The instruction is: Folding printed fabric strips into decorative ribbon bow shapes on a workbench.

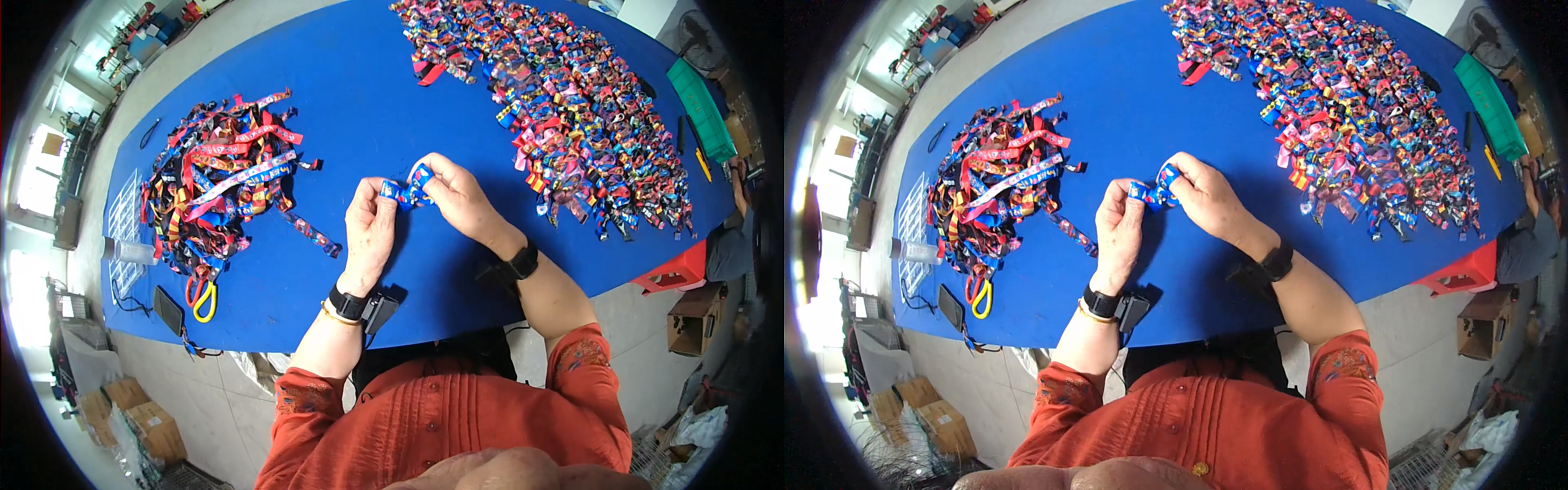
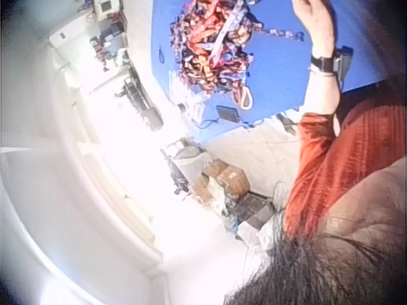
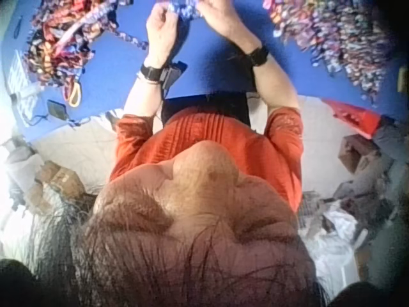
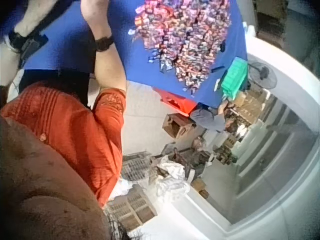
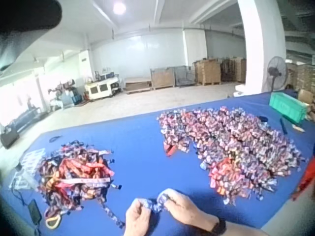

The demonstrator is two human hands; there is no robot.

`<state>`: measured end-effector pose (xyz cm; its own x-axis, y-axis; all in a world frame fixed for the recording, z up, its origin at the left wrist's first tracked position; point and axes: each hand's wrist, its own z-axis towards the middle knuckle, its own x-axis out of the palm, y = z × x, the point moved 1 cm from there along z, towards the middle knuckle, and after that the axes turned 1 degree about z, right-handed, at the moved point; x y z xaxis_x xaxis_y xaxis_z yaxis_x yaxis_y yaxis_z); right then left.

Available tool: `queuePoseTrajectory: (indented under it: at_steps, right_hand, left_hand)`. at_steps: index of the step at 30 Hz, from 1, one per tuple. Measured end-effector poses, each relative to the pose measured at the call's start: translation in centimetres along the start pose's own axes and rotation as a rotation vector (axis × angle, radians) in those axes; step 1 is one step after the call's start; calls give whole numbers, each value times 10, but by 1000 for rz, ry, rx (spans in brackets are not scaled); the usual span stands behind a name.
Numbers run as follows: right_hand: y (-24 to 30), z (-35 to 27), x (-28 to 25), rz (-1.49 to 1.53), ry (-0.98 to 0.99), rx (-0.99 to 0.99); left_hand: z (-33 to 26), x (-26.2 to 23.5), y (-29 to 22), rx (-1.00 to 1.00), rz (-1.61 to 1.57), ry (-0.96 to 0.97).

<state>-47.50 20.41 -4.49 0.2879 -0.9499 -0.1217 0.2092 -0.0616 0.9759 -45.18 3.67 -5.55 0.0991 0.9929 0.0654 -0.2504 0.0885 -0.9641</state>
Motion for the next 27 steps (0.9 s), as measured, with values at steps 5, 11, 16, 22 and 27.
queuePoseTrajectory:
  at_steps: [5, 11, 16, 22, 27]
  right_hand:
    - [5, -1, 3, -34, -110, 26]
    - [13, -2, 4, -82, -244, -86]
    - [6, 3, -2, -70, -349, -94]
    - [-1, 2, -2, -168, -373, -151]
    - [-2, 1, 2, -86, -327, -66]
  left_hand:
    - [2, 10, -11, -38, 49, -36]
    - [19, 30, -18, -46, -56, -90]
    - [22, 44, -15, -193, -116, -159]
    - [23, 43, -6, -207, -190, -189]
    - [21, 34, -1, -214, -259, -183]
